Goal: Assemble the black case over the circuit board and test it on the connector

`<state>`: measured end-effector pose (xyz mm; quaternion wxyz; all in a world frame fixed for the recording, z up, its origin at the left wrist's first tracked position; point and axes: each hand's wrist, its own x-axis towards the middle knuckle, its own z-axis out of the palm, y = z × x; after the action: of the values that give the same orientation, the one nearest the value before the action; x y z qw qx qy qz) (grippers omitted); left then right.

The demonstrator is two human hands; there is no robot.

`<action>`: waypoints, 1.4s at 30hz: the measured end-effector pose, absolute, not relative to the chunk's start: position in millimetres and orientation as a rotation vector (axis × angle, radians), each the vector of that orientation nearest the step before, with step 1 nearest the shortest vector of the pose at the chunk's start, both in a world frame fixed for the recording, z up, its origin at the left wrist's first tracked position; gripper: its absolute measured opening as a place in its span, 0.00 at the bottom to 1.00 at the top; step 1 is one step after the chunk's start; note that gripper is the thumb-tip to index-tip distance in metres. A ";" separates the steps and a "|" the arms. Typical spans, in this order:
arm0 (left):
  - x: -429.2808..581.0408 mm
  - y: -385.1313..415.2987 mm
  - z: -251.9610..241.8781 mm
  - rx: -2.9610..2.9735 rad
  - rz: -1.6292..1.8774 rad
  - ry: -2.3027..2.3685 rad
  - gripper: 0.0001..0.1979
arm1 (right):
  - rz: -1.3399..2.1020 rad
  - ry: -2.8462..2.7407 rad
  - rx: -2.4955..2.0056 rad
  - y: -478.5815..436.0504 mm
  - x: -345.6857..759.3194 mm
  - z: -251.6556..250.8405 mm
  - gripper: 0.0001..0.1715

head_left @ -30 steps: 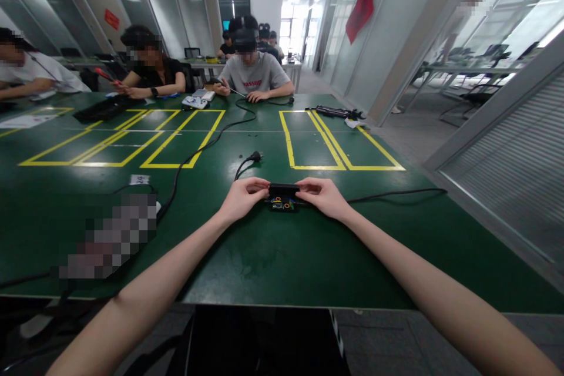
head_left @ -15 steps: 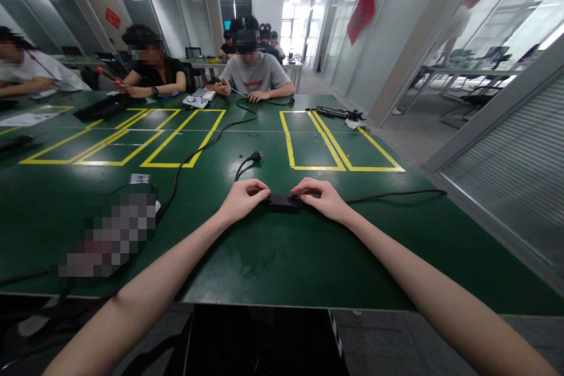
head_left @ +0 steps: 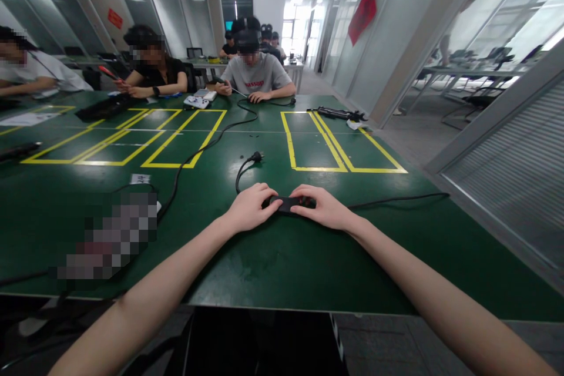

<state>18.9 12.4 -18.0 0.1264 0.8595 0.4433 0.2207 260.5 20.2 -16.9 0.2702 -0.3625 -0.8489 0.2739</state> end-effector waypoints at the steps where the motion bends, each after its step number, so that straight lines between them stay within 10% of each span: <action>1: 21.3 10.5 -17.0 2.520 0.595 1.329 0.16 | 0.715 -2.287 -0.937 18.3 259.8 -16.1 0.11; 30: 26.2 2.9 -17.3 2.594 0.509 1.299 0.25 | 0.194 -2.796 -1.277 3.2 244.1 -1.1 0.27; 42: 33.2 -2.6 -20.3 3.032 0.586 1.054 0.28 | 0.610 -2.412 -1.353 11.4 248.6 -18.3 0.42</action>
<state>33.2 -2.6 -20.3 -0.0606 0.9275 0.3224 0.1793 248.6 11.4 -18.3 0.1542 -0.4720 -0.8416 0.2127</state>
